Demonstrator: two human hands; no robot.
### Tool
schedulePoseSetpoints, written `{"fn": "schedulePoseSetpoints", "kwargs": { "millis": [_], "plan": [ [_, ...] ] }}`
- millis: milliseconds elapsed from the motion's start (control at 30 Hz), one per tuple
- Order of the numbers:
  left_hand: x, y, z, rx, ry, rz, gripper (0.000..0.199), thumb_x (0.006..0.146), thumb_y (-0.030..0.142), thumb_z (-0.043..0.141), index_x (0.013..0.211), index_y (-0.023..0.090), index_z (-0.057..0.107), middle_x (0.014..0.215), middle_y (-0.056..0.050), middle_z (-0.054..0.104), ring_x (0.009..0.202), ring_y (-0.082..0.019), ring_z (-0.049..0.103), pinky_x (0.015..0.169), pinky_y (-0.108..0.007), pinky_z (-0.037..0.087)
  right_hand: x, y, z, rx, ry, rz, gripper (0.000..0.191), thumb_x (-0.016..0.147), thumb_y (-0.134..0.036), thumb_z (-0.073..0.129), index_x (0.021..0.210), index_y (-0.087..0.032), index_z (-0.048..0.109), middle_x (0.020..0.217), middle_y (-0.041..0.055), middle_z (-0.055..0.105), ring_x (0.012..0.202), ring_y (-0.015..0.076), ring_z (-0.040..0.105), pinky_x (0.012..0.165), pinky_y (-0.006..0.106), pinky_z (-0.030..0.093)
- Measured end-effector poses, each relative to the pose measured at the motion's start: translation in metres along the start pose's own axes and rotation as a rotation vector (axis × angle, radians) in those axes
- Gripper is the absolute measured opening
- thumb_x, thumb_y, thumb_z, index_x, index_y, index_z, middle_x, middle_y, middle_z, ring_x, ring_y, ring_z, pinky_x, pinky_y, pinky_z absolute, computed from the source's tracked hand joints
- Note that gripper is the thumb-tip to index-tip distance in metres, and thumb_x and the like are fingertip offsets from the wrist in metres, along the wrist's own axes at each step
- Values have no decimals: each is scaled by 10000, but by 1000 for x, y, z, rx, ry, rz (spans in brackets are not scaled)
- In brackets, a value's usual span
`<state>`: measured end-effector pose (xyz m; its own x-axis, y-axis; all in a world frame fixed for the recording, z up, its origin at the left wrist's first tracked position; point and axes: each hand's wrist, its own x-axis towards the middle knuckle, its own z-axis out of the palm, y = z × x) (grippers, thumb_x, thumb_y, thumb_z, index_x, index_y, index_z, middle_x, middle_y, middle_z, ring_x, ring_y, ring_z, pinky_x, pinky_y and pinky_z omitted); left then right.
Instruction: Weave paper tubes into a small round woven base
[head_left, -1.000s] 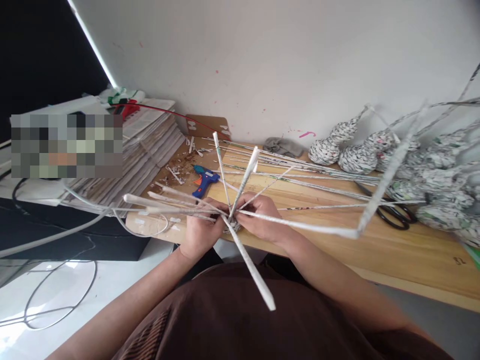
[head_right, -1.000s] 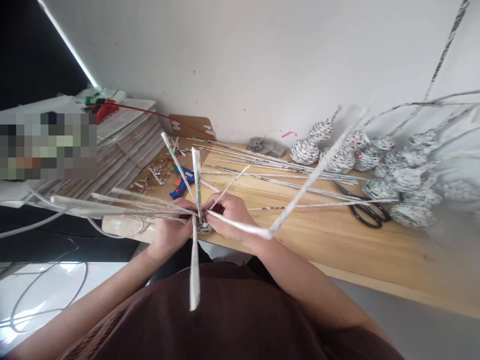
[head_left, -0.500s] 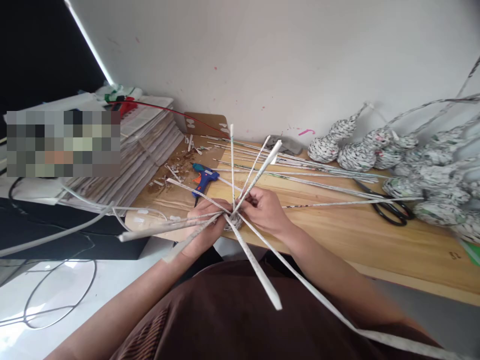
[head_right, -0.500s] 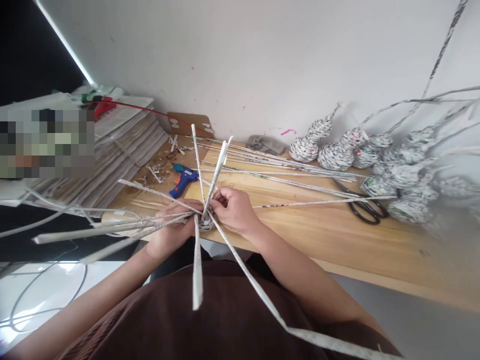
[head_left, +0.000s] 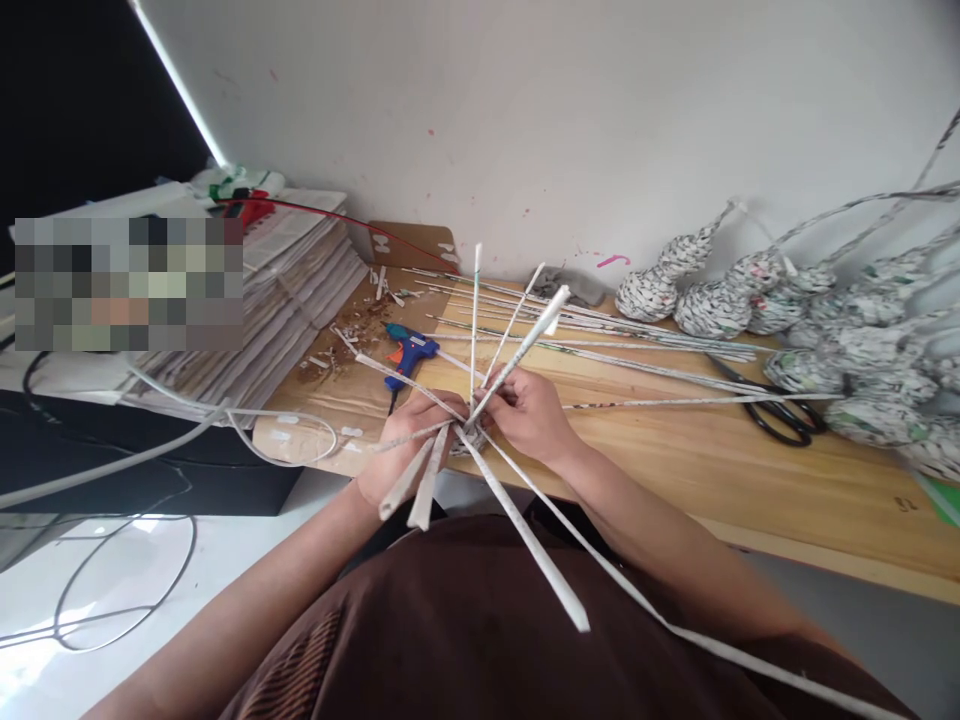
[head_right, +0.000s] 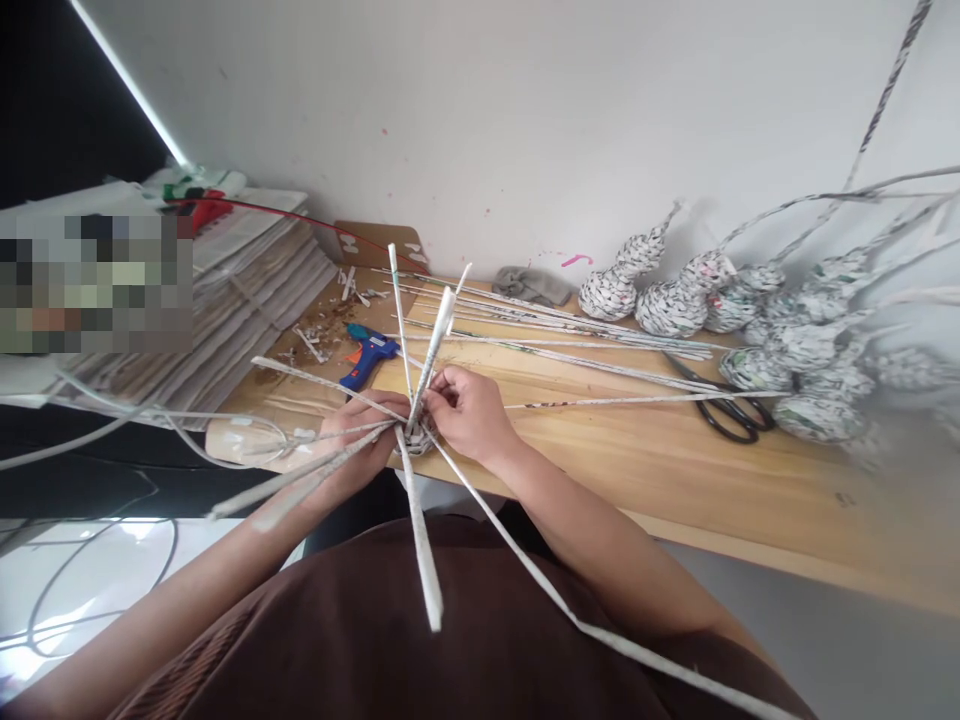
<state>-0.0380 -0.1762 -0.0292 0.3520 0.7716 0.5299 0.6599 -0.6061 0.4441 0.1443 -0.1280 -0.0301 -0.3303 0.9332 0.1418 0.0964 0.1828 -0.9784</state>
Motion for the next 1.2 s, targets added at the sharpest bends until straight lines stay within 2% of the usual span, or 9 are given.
{"fn": "schedulePoseSetpoints", "kwargs": {
  "millis": [67,167,233,333,433,567,800,1000,1200],
  "plan": [
    [1,0,0,-21,-13,7,202,930,134,492,933,195,685,1010,-66,723,935,-177,678,865,-307,544,-1,1,1,-2,7,-50,106,827,-272,627,774,-198,574,651,-9,642,566,134,624,544,235,490],
    [3,2,2,42,63,-13,174,876,97,528,867,199,670,876,-34,732,833,-170,691,789,-280,551,-2,1,2,-6,12,-91,71,808,-237,641,768,-191,604,667,-9,654,593,127,625,563,224,481],
    [5,5,3,100,115,-112,137,813,93,577,862,197,651,819,-18,722,772,-172,692,743,-272,551,-3,-1,3,-9,7,-85,53,793,-222,654,761,-187,630,681,-5,670,613,128,633,569,219,479],
    [7,8,5,115,145,-276,226,744,103,624,952,188,647,853,-18,728,736,-177,693,718,-278,551,-4,-4,4,-16,-20,-37,50,786,-228,664,757,-186,665,695,1,689,641,136,648,588,222,489],
    [8,9,6,82,133,-312,273,746,116,617,996,202,686,882,-17,755,778,-188,711,739,-278,555,-4,-7,4,1,-59,-6,91,790,-271,671,771,-183,687,742,19,716,678,151,666,623,241,513],
    [7,7,5,14,121,-396,190,757,148,611,872,223,743,812,9,770,733,-171,716,699,-250,551,-3,-8,2,83,-113,12,140,791,-316,690,826,-183,668,775,24,720,704,159,679,655,261,536],
    [7,5,-1,-9,126,-424,182,746,157,609,845,218,750,771,11,758,722,-175,707,686,-254,528,1,-8,-4,139,-209,-25,98,850,-264,622,906,-198,669,858,21,723,760,148,692,740,286,553],
    [13,6,-10,68,174,-508,94,741,199,635,793,210,712,673,24,720,648,-179,688,629,-251,506,3,-3,-3,-98,-66,-82,108,812,-189,658,893,-194,728,834,34,733,729,151,679,716,290,547],
    [16,4,-12,63,181,-557,58,734,250,662,746,199,686,667,6,725,631,-192,692,577,-252,483,2,7,-1,-60,-210,-102,309,771,-241,742,1077,-207,736,941,52,694,750,135,635,693,264,531]
  ]
}}
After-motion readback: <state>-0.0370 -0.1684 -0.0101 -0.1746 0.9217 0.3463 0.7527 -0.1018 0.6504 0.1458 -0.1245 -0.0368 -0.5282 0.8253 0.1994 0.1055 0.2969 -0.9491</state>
